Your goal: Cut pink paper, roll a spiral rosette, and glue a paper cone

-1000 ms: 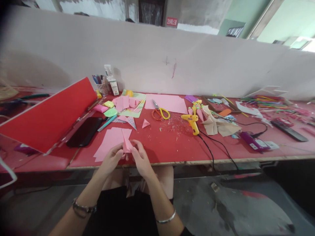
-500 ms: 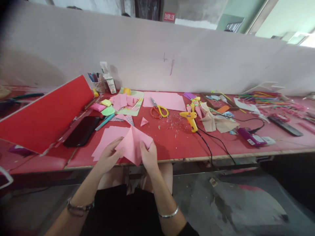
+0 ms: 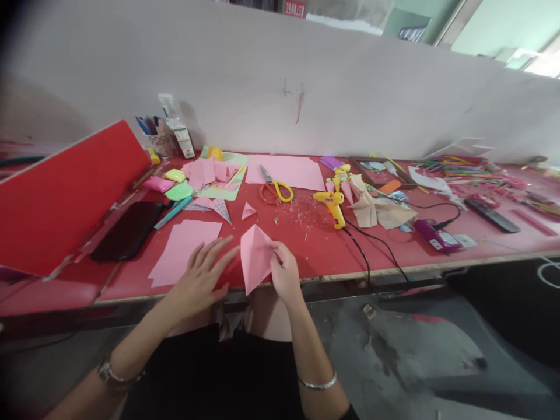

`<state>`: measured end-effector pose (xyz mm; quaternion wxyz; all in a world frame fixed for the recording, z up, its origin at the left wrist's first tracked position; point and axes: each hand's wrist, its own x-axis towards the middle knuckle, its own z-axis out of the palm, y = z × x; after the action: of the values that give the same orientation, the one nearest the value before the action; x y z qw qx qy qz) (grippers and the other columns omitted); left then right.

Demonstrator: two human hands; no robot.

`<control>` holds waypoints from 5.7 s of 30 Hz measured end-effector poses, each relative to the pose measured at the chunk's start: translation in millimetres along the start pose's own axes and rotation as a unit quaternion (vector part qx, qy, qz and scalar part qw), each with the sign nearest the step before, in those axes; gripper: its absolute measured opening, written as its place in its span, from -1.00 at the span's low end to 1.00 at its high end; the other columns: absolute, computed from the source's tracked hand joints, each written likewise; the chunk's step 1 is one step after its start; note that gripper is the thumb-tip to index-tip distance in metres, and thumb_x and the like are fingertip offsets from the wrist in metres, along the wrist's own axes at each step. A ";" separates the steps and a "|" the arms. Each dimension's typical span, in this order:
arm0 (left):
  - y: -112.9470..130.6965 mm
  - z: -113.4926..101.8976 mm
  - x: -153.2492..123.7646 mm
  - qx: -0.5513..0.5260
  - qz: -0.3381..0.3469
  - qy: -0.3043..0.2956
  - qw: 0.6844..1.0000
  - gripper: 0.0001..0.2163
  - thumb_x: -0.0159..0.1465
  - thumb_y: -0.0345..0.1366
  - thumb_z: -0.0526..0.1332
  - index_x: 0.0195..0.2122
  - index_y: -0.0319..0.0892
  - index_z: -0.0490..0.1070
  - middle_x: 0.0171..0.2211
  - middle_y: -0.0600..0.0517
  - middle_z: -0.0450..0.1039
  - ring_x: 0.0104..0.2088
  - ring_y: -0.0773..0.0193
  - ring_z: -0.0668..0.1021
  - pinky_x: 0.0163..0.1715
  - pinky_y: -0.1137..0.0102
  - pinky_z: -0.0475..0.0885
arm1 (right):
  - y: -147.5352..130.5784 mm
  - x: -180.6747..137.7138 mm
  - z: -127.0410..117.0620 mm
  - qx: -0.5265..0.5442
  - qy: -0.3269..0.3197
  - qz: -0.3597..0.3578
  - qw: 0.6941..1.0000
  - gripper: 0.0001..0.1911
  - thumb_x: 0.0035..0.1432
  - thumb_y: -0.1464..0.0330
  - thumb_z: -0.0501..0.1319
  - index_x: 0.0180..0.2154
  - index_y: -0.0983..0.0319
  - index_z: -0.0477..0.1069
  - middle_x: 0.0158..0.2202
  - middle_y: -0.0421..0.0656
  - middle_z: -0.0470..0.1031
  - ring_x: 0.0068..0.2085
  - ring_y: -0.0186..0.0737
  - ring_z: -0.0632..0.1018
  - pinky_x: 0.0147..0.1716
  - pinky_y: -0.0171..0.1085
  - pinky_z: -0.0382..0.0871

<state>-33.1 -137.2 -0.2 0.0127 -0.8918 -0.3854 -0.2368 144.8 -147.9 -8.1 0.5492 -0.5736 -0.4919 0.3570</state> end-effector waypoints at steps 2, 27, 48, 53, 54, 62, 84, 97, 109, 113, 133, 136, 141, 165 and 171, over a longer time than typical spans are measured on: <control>3.4 -1.3 -2.6 0.055 0.050 0.018 0.997 -0.59 0.10 -0.39 0.10 0.02 -0.12 0.18 0.05 -0.12 0.20 0.07 0.06 0.21 0.06 0.11 -0.02 | 0.5 -0.1 1.1 -0.017 -0.044 -0.012 0.999 -0.83 -0.03 0.42 0.00 -0.37 0.22 0.34 -0.36 -0.16 0.46 -0.29 -0.25 0.46 -0.29 -0.28 0.28; -8.8 7.5 -2.4 -0.075 -0.055 -0.051 0.994 -0.82 0.21 -0.35 0.03 -0.29 -0.17 0.41 -0.34 0.02 0.45 -0.32 0.30 0.45 -0.43 0.48 0.35 | 11.3 -6.6 -19.9 -0.362 -0.147 -0.224 0.893 -0.75 0.12 0.30 0.03 -0.43 0.17 0.45 -0.37 -0.12 0.44 -0.31 -0.22 0.40 -0.29 -0.22 0.22; -13.7 12.0 5.2 -0.031 -0.218 -0.064 0.973 -0.77 0.19 -0.22 0.08 -0.58 -0.17 0.29 -0.58 0.10 0.38 -0.47 0.28 0.40 -0.32 0.35 0.14 | 3.5 19.0 0.5 -0.503 -0.127 -0.134 0.844 -0.72 0.13 0.34 0.00 -0.59 0.25 0.25 -0.57 -0.19 0.30 -0.49 -0.31 0.31 -0.47 -0.34 0.06; -15.0 10.0 7.3 -0.043 -0.232 -0.096 0.967 -0.76 0.20 -0.20 0.05 -0.55 -0.17 0.29 -0.58 0.10 0.36 -0.47 0.27 0.40 -0.33 0.34 0.14 | 4.7 19.5 2.2 -0.531 -0.113 -0.152 0.826 -0.71 0.14 0.34 -0.01 -0.59 0.25 0.24 -0.59 -0.20 0.31 -0.53 -0.33 0.30 -0.50 -0.35 0.04; -15.2 9.9 8.0 -0.045 -0.234 -0.102 0.966 -0.76 0.21 -0.20 0.04 -0.55 -0.17 0.29 -0.58 0.10 0.36 -0.47 0.27 0.40 -0.33 0.34 0.15 | 4.8 19.6 2.4 -0.533 -0.112 -0.154 0.825 -0.70 0.14 0.34 -0.02 -0.60 0.25 0.24 -0.60 -0.20 0.31 -0.53 -0.33 0.30 -0.50 -0.35 0.03; -19.3 6.5 8.5 -0.024 -0.225 -0.130 0.965 -0.84 0.20 -0.24 0.06 -0.43 -0.18 0.32 -0.55 0.08 0.37 -0.46 0.25 0.42 -0.34 0.31 0.19 | 5.0 19.3 3.5 -0.541 -0.103 -0.157 0.820 -0.69 0.15 0.34 -0.04 -0.60 0.25 0.23 -0.60 -0.20 0.32 -0.54 -0.34 0.29 -0.50 -0.35 0.02; -85.6 2.4 43.5 -0.103 0.178 -0.366 0.907 -0.54 0.22 -0.06 -0.04 0.15 0.05 -0.04 0.18 0.05 -0.02 0.18 0.16 0.03 0.09 0.24 -0.08 | -7.4 11.2 10.3 -0.605 -0.101 -0.245 0.751 -0.83 0.09 0.43 0.06 -0.25 0.25 0.35 -0.36 -0.09 0.41 -0.33 -0.17 0.35 -0.36 -0.26 0.14; -83.1 -1.3 47.2 -0.107 0.166 -0.356 0.913 -0.54 0.17 -0.14 0.08 0.11 0.07 0.04 0.16 0.01 0.04 0.16 0.15 0.08 0.07 0.20 0.00 | -1.8 -12.5 6.2 -0.496 -0.234 -0.314 0.775 -0.62 0.11 0.13 -0.01 -0.08 0.09 0.32 -0.09 -0.07 0.33 -0.07 -0.14 0.31 -0.05 -0.11 0.13; -86.0 -4.7 51.3 -0.108 0.190 -0.360 0.907 -0.54 0.16 -0.14 0.10 0.10 0.11 0.04 0.17 0.05 0.01 0.16 0.15 0.09 0.06 0.24 0.02 | 4.0 -17.6 -58.8 -0.520 -0.139 -0.228 0.811 -0.65 0.08 0.20 0.04 -0.13 0.16 0.39 -0.05 -0.05 0.33 -0.02 -0.10 0.32 -0.08 -0.10 0.22; -83.6 -6.9 52.5 -0.100 0.194 -0.354 0.909 -0.55 0.16 -0.17 0.11 0.09 0.09 0.08 0.17 0.05 0.02 0.15 0.16 0.10 0.06 0.26 0.05 | 4.3 -13.6 -64.5 -0.549 -0.067 -0.234 0.800 -0.70 0.11 0.30 -0.01 -0.22 0.22 0.43 -0.15 -0.05 0.40 -0.14 -0.14 0.40 -0.04 -0.03 0.15; 2.7 -15.4 21.7 0.105 0.243 -0.045 0.963 -0.91 0.16 -0.46 0.06 -0.31 -0.23 0.30 -0.41 0.04 0.44 -0.43 0.29 0.44 -0.37 0.38 0.24 | -4.5 -18.2 -21.3 -0.433 -0.144 -0.376 0.807 -0.59 0.22 0.35 -0.15 -0.45 0.27 0.41 -0.56 -0.15 0.39 -0.49 -0.32 0.31 -0.45 -0.35 0.15; 6.5 -28.6 31.8 0.138 0.265 0.015 0.954 -0.88 0.20 -0.47 -0.02 -0.39 -0.23 0.28 -0.52 0.06 0.38 -0.51 0.30 0.40 -0.42 0.38 0.21 | -20.8 -3.5 -14.0 -0.395 -0.196 -0.346 0.828 -0.53 0.23 0.29 -0.19 -0.52 0.28 0.37 -0.61 -0.18 0.32 -0.54 -0.36 0.28 -0.50 -0.40 0.12; 1.6 -35.5 44.4 0.180 0.244 0.034 0.952 -0.80 0.23 -0.41 -0.07 -0.52 -0.18 0.21 -0.66 0.10 0.27 -0.63 0.33 0.35 -0.57 0.39 0.11 | -44.2 16.6 -6.8 -0.314 -0.275 -0.288 0.862 -0.61 0.18 0.34 -0.11 -0.64 0.27 0.22 -0.66 -0.27 0.20 -0.59 -0.44 0.20 -0.55 -0.44 0.06; -54.3 -49.3 53.9 0.041 0.030 0.024 0.998 -0.76 0.18 -0.30 -0.08 -0.43 -0.20 0.35 -0.55 0.06 0.43 -0.55 0.36 0.44 -0.57 0.49 0.18 | -56.8 39.5 -21.7 -0.270 -0.269 -0.234 0.895 -0.70 0.13 0.33 -0.02 -0.58 0.29 0.27 -0.64 -0.28 0.23 -0.58 -0.45 0.27 -0.55 -0.46 0.09; -35.4 -43.7 56.1 0.040 0.117 -0.089 0.988 -0.61 0.25 -0.23 -0.08 -0.68 -0.21 0.27 -0.77 0.11 0.25 -0.68 0.39 0.30 -0.57 0.45 0.11 | -64.1 38.5 -8.2 -0.381 -0.198 -0.319 0.845 -0.78 0.09 0.36 0.01 -0.46 0.27 0.38 -0.49 -0.17 0.43 -0.42 -0.33 0.39 -0.32 -0.34 0.18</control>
<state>-42.5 -83.0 57.2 0.0412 -0.9470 -0.2872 -0.1375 151.5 -119.0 61.0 0.2615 -0.4665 -0.8433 0.0528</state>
